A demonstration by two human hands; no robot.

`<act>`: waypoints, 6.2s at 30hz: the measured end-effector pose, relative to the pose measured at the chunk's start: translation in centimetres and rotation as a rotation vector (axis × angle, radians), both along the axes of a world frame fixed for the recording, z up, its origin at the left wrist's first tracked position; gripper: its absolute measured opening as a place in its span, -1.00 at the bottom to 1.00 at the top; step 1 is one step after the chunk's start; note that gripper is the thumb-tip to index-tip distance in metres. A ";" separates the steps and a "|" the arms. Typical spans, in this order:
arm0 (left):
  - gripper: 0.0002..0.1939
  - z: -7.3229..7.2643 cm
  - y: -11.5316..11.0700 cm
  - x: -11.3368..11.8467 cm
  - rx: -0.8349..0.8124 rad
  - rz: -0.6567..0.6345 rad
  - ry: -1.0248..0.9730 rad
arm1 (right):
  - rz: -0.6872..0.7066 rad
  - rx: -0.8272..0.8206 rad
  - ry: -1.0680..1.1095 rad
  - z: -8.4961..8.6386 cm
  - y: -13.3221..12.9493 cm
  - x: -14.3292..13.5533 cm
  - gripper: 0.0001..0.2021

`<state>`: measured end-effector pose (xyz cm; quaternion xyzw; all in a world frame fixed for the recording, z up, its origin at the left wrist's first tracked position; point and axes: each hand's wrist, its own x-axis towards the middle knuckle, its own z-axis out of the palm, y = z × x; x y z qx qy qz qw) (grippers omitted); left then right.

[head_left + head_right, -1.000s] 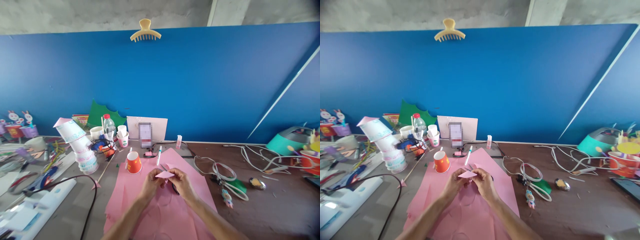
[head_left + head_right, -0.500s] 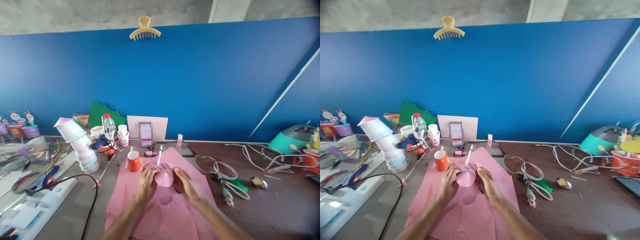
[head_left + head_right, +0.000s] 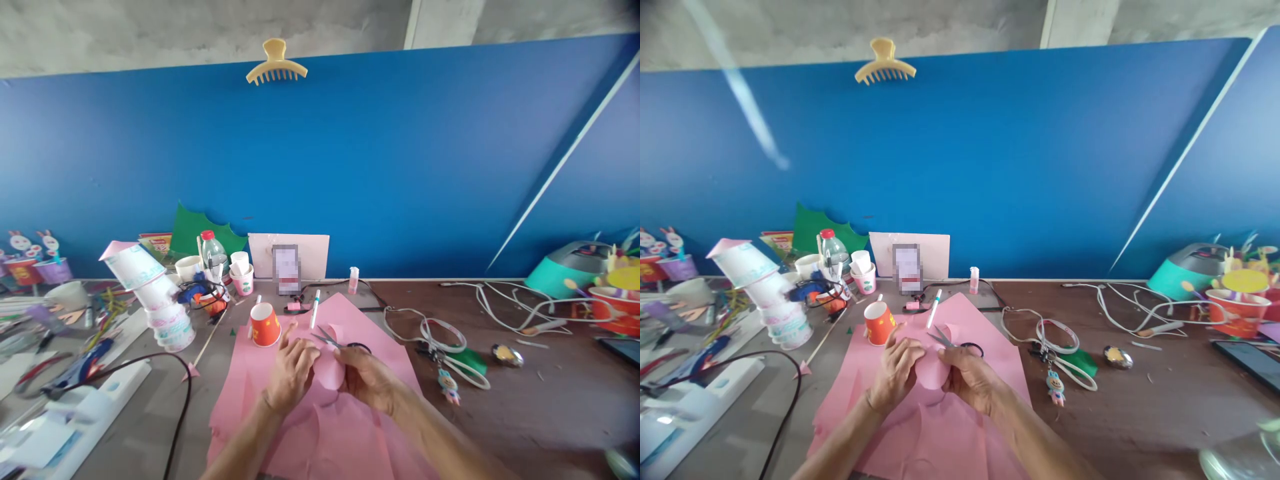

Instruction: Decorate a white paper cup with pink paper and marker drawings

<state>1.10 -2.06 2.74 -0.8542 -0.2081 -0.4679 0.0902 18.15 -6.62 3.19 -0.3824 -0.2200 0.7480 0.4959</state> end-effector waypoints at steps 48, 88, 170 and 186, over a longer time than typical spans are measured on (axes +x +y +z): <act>-0.78 -0.6 -0.1 1.9 -1.213 -0.130 -0.468 | -0.350 0.389 -0.712 -1.3 1.0 0.6 -0.62; -0.72 -1.4 0.3 1.9 -1.409 -0.144 -0.337 | -0.182 0.467 -0.897 -0.6 0.4 0.3 -0.69; -0.71 -0.4 -1.4 3.1 -1.501 -0.360 -0.437 | -0.383 0.552 -0.838 -1.2 0.2 -0.1 -0.80; -0.71 0.2 -1.6 3.1 -1.484 -0.401 -0.451 | -0.394 0.578 -0.822 -0.7 -0.1 0.0 -0.85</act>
